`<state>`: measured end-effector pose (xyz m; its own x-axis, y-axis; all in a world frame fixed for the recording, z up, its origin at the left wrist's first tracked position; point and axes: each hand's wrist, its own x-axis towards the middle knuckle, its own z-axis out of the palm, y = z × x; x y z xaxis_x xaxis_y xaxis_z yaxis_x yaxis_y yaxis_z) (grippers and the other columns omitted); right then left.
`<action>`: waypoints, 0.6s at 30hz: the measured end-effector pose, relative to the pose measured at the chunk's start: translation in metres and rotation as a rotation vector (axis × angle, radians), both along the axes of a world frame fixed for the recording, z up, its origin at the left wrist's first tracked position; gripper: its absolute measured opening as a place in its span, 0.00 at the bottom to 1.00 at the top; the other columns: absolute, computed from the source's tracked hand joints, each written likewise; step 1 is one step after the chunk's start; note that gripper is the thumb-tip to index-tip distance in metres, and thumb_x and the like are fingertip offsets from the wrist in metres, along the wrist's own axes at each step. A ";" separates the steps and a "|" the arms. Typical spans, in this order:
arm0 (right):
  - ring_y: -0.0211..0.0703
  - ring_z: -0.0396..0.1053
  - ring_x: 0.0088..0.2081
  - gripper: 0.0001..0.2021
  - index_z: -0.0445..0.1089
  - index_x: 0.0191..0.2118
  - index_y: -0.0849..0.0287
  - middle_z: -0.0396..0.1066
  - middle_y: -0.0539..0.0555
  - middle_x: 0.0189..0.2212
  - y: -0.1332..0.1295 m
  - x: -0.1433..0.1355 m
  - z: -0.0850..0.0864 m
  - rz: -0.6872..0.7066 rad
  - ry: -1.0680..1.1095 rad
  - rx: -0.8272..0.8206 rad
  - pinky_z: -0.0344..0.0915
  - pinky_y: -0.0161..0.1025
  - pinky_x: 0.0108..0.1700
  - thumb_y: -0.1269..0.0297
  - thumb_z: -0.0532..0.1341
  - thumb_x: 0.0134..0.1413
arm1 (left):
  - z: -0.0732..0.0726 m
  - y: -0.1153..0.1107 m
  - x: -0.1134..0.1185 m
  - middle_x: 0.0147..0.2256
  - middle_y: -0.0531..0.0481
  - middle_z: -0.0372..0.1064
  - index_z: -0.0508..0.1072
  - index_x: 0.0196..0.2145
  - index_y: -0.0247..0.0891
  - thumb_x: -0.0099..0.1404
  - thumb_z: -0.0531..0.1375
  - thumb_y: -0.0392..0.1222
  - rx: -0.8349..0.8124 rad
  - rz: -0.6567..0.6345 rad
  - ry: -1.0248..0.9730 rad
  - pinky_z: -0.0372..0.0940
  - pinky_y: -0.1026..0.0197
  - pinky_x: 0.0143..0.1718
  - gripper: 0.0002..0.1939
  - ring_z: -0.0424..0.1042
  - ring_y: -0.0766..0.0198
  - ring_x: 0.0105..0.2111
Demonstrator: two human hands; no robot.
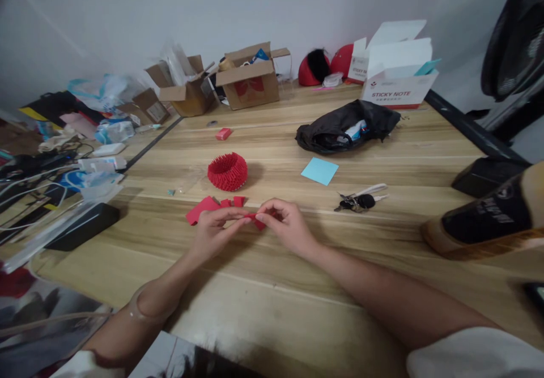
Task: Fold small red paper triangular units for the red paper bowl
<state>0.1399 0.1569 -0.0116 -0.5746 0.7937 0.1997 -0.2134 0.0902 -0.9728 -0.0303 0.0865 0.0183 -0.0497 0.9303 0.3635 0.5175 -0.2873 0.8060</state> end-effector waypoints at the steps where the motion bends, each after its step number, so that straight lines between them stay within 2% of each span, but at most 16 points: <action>1: 0.41 0.69 0.33 0.11 0.70 0.30 0.58 0.72 0.52 0.27 0.000 0.000 0.000 -0.002 -0.002 0.003 0.65 0.38 0.36 0.55 0.64 0.53 | 0.001 0.000 0.000 0.31 0.47 0.79 0.80 0.34 0.39 0.59 0.65 0.41 0.000 0.002 -0.004 0.73 0.62 0.32 0.06 0.78 0.62 0.29; 10: 0.41 0.69 0.32 0.11 0.72 0.29 0.59 0.72 0.52 0.28 0.001 0.001 0.000 0.019 0.014 -0.005 0.65 0.38 0.36 0.56 0.64 0.52 | 0.000 0.002 0.002 0.27 0.46 0.79 0.79 0.28 0.36 0.53 0.69 0.41 -0.158 0.018 -0.263 0.71 0.62 0.29 0.07 0.76 0.62 0.26; 15: 0.40 0.70 0.31 0.11 0.72 0.31 0.59 0.74 0.52 0.29 0.000 0.000 -0.002 0.053 -0.003 -0.104 0.66 0.39 0.36 0.57 0.69 0.45 | 0.000 0.002 0.002 0.27 0.46 0.78 0.79 0.27 0.36 0.54 0.68 0.41 -0.147 0.020 -0.233 0.70 0.62 0.29 0.06 0.75 0.63 0.26; 18: 0.40 0.69 0.30 0.10 0.73 0.29 0.59 0.74 0.52 0.27 0.000 0.000 -0.003 0.028 -0.011 -0.084 0.66 0.38 0.35 0.57 0.68 0.46 | 0.001 0.001 0.002 0.26 0.46 0.78 0.80 0.27 0.37 0.55 0.68 0.41 -0.148 0.003 -0.204 0.69 0.61 0.29 0.05 0.75 0.63 0.25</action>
